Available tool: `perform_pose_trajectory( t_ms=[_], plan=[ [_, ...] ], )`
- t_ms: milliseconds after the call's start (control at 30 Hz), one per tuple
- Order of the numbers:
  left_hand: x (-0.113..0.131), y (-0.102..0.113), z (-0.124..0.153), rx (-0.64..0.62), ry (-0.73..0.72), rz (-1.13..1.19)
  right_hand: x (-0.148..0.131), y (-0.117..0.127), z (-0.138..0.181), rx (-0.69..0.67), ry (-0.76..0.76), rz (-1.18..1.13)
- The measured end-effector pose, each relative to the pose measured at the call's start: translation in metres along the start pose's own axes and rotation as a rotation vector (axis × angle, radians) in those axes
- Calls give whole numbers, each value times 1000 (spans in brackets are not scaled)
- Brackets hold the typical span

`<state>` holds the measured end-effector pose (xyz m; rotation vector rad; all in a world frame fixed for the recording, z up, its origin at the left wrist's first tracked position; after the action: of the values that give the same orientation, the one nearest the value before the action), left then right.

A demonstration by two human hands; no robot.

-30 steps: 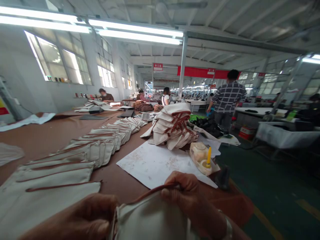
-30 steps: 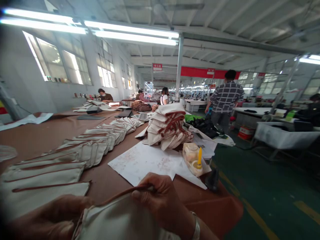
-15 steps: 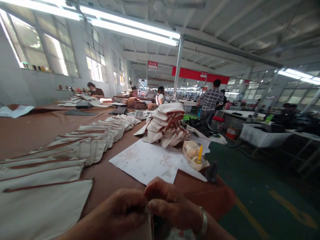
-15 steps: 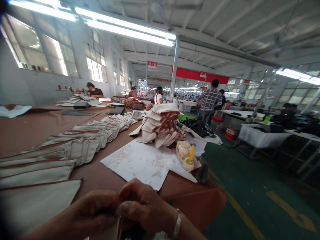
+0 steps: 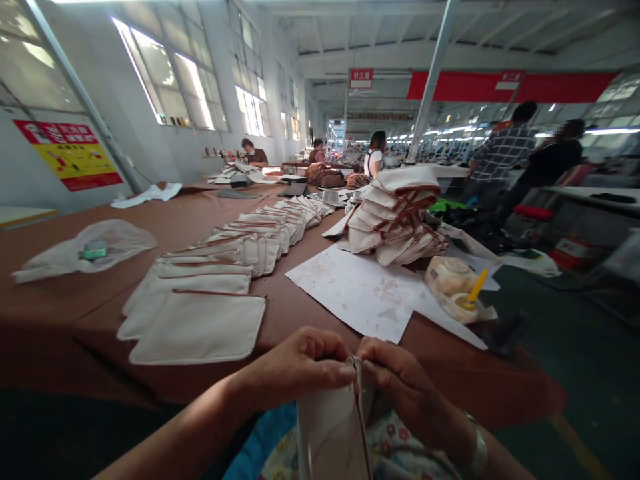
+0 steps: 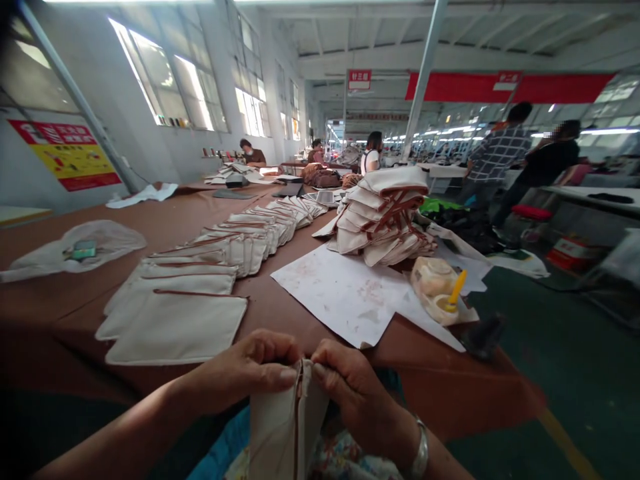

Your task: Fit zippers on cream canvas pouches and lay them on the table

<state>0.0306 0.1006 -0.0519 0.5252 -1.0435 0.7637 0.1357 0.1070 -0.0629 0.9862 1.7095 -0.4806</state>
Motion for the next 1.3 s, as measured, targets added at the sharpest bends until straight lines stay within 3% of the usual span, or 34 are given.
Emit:
perform_pose_trajectory(
  t_ms=[233, 333, 667, 900, 1133, 1200, 1300],
  plan=[
    [-10, -1, -7, 11, 58, 120, 10, 3, 6, 45, -74, -29],
    [-10, -1, -8, 68, 59, 56, 17, 4, 6, 68, -130, -106],
    [15, -14, 1, 243, -53, -501, 15, 3, 7, -4, -261, -156],
    [22, -19, 10, 488, -291, -925, 20, 3, 17, 100, -343, -343],
    [16, -44, 14, 620, -387, -1413, 34, -4, 21, 146, -376, -488],
    [18, -44, 16, 615, -386, -1353, 34, -5, 21, 138, -369, -475],
    [18, -28, 13, 533, -285, -955, 23, -4, 20, 56, -289, -209]
  ],
)
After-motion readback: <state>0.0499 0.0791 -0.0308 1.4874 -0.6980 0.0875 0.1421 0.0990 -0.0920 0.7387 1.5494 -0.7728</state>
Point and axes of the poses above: each hand's wrist, its own z-axis away from the middle knuckle, its own y-axis out of the back of the hand, x = y × z, the point moved 9 cm from there along -z, towards the middle knuckle, and after that the axes turned 12 degrees about y, right-handed, at the moved point
